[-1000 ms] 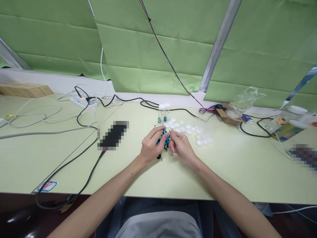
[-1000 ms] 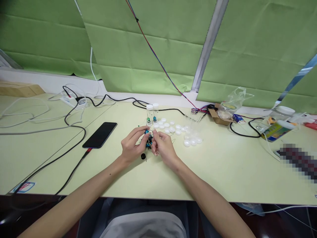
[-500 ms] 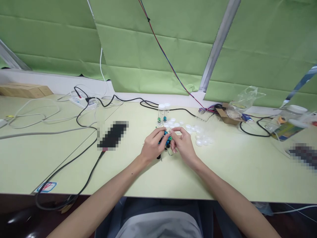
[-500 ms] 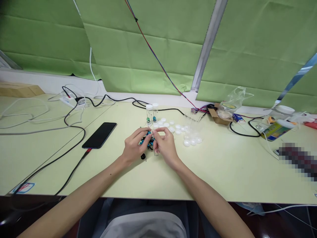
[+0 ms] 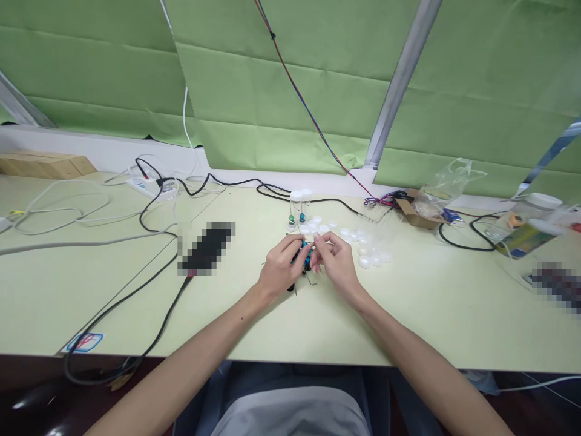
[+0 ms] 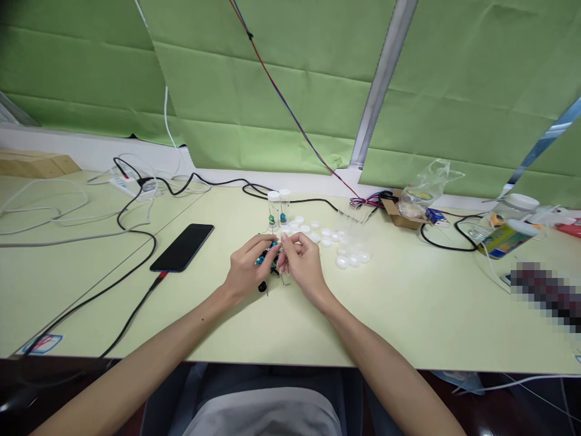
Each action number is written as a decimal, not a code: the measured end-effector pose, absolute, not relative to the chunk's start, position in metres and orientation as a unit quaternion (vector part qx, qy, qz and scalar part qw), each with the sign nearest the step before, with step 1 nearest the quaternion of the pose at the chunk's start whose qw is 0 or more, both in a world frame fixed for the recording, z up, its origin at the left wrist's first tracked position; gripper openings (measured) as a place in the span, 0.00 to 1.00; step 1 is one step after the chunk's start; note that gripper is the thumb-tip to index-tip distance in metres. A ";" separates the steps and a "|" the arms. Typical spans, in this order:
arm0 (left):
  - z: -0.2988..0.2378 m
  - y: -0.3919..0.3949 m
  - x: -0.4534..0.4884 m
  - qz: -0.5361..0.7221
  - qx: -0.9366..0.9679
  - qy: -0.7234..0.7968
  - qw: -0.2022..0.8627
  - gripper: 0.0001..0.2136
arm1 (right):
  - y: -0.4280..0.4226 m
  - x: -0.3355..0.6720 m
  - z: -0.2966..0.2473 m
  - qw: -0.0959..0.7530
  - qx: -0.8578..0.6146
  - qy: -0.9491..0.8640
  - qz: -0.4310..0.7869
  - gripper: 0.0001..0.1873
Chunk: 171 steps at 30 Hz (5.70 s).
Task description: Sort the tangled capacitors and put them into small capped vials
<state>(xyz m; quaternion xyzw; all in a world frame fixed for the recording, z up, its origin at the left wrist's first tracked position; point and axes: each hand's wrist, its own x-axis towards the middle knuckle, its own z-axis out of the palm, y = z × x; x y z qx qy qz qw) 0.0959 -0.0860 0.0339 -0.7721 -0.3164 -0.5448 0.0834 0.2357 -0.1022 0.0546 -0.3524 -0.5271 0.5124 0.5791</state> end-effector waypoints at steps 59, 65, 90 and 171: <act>0.041 -0.103 0.099 -0.549 -0.811 -0.183 0.090 0.05 | -0.092 0.249 0.055 0.580 -0.365 -0.496 0.533 0.18; 0.040 -0.102 0.099 -0.554 -0.804 -0.189 0.104 0.06 | -0.092 0.248 0.053 0.583 -0.346 -0.465 0.569 0.19; 0.041 -0.090 0.092 -0.577 -0.762 -0.262 0.133 0.05 | -0.100 0.238 0.054 0.517 -0.342 -0.459 0.636 0.23; 0.031 -0.094 0.097 -0.499 -0.827 -0.259 0.018 0.04 | -0.089 0.249 0.056 0.539 -0.378 -0.550 0.514 0.26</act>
